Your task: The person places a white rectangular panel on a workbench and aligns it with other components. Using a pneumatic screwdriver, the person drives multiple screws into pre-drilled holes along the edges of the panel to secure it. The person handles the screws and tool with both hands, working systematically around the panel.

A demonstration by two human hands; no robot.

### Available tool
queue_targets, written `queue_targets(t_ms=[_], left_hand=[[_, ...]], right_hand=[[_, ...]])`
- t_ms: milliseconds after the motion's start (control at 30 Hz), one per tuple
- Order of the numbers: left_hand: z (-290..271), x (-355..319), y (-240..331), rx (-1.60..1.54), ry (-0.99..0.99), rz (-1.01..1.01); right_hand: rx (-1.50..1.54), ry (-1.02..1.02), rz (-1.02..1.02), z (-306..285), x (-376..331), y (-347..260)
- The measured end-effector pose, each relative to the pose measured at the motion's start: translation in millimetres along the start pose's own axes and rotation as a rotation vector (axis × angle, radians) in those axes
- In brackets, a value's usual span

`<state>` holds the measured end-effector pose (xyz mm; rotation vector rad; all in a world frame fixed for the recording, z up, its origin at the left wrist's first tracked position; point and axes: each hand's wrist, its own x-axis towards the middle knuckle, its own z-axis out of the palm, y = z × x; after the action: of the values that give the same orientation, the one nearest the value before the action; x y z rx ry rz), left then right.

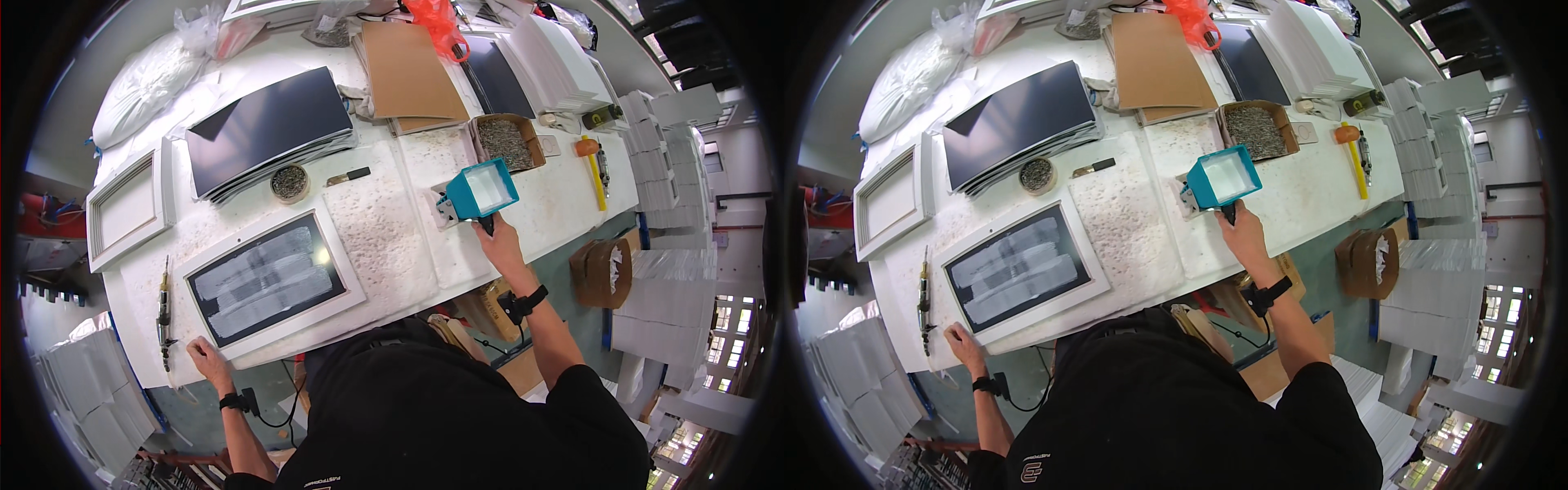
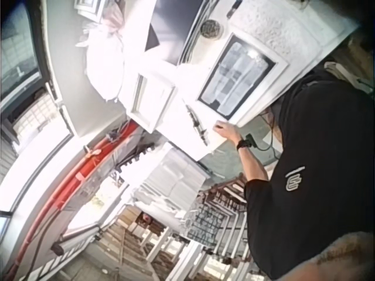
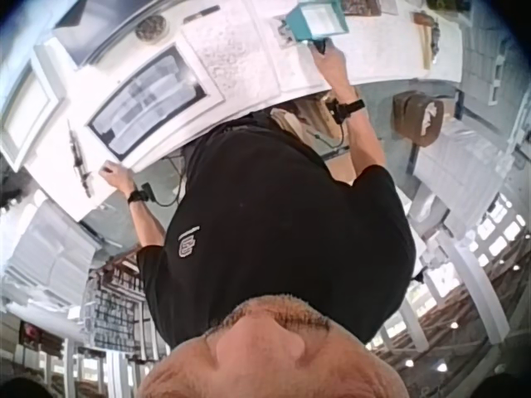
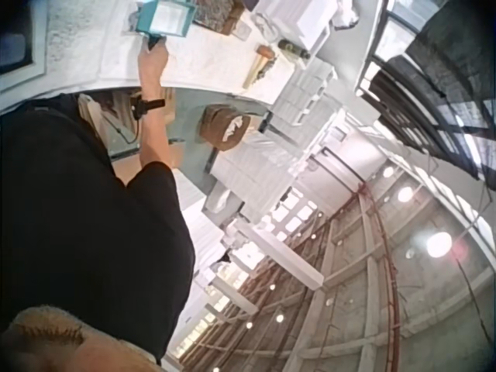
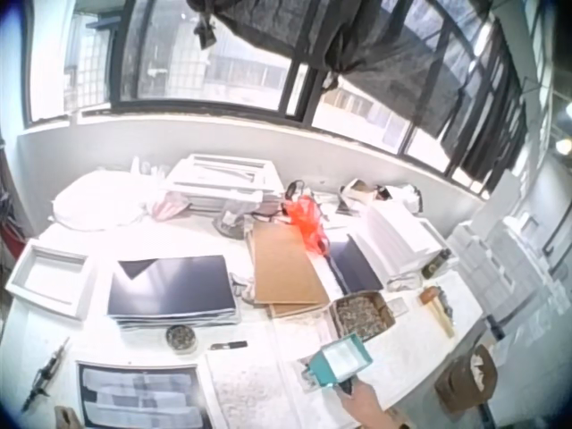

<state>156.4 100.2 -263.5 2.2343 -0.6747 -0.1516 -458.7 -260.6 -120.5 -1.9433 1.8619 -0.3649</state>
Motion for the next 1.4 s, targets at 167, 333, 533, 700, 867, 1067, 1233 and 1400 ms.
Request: queue_targets(t_ms=[167, 333, 533, 700, 867, 1067, 1233, 1400], left_hand=[[-5.5, -0.1, 59.2, 0.075, 0.006, 0.03], [25.5, -37.0, 304.8, -0.395, -0.408, 0.004], [149.1, -79.4, 502.1, -0.859, -0.968, -0.141], [337.3, -5.5, 513.7, -0.702, -0.719, 0.056], [448.5, 24.6, 519.2, -0.214, -0.617, 0.07], [486.4, 51.8, 468.1, -0.491, -0.678, -0.082], [478.9, 16.4, 488.6, -0.756, -0.785, -0.143], [472.4, 16.6, 488.4, -0.424, -0.633, -0.088]], right_hand=[[-0.005, -0.03, 0.042, 12.5, 0.9, 7.1], [0.021, -0.058, 0.022, -4.4, -5.8, 8.8], [0.48, 0.112, 0.157, -33.8, -44.2, 16.0], [0.546, 0.129, 0.271, -27.9, -79.9, 62.8], [0.566, 0.198, 0.343, -16.6, -142.0, 119.8], [0.509, 0.172, 0.434, -13.7, -174.6, 139.5], [0.554, 0.138, 0.426, -1.2, -173.3, 145.1], [0.53, 0.088, 0.364, 6.6, -161.3, 142.6]])
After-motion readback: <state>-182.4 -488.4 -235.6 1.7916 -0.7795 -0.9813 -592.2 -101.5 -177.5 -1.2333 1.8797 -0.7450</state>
